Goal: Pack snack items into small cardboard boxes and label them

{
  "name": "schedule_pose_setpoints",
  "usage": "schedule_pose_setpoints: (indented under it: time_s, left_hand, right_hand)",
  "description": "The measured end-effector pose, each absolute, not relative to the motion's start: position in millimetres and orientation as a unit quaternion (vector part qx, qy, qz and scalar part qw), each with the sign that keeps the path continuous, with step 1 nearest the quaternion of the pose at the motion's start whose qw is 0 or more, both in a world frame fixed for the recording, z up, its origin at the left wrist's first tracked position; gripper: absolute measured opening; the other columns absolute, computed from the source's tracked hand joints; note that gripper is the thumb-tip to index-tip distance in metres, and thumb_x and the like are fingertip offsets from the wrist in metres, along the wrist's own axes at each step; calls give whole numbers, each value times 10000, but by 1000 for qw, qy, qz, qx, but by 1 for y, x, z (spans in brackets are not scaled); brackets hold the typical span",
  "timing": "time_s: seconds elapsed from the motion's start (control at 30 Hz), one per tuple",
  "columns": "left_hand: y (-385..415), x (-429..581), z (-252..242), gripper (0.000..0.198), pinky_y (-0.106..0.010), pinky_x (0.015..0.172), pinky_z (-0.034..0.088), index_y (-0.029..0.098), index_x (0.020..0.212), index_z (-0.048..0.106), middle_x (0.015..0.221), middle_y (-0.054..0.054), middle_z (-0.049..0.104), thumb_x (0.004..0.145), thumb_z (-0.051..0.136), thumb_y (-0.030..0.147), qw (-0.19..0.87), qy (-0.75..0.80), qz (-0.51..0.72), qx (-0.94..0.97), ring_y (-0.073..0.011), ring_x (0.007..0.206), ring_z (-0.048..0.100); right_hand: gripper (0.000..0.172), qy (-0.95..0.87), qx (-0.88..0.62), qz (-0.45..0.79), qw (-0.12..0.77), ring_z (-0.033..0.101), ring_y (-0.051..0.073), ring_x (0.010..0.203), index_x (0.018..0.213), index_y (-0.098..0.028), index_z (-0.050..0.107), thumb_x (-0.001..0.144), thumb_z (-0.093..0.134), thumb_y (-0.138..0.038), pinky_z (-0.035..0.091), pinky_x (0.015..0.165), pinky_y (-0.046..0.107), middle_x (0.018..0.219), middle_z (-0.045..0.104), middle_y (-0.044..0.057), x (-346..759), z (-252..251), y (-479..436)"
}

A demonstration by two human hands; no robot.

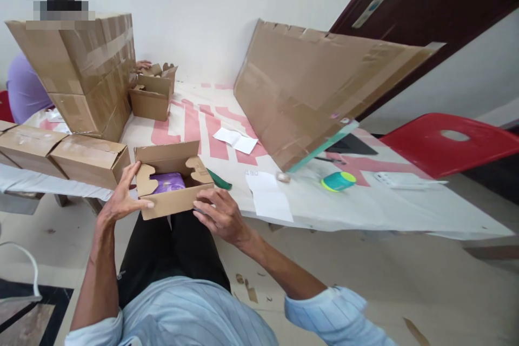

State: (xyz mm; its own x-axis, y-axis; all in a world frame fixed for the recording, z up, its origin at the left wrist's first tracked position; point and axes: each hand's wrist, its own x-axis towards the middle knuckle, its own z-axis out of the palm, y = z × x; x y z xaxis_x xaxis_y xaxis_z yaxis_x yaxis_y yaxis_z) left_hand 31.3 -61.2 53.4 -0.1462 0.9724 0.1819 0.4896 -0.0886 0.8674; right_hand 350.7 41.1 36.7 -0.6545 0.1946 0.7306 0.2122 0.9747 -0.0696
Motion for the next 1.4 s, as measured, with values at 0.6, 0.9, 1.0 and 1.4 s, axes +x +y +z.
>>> schedule_pose_setpoints:
  time_s: [0.6,0.9,1.0,1.4]
  left_hand:
    - [-67,43,53,1292,-607,1232,452,298,1729,262,1742,-175,229,684,941,636,248,620,433,605,-457,1625,270]
    - [-67,42,51,1304,-605,1268,405,264,1730,253,1746,-188,219,687,922,669,247,623,431,604,-453,1635,258]
    - [-66,42,48,1287,-612,1254,422,264,1726,267,1746,-194,229,692,922,662,246,623,436,601,-463,1626,278]
    - [-67,43,43,1325,-633,1339,268,234,1724,287,1743,-193,270,663,928,700,238,615,449,603,-477,1643,245]
  right_hand:
    - [122,-959,-181,-37,213,657,299,1129,1072,-207,772,1029,658,-216,544,969,456,1180,768,137,314,104,83]
    - [269,-964,-208,-25,-163,751,311,1091,1176,-160,782,989,734,-348,499,838,341,1174,789,169,237,143,86]
    - [209,-963,-188,-30,-190,752,295,1102,1140,-161,794,959,739,-250,491,853,331,1190,788,170,228,144,87]
    - [76,-975,-161,-108,-109,712,315,1045,870,-195,814,925,769,-222,484,861,378,936,808,144,261,147,110]
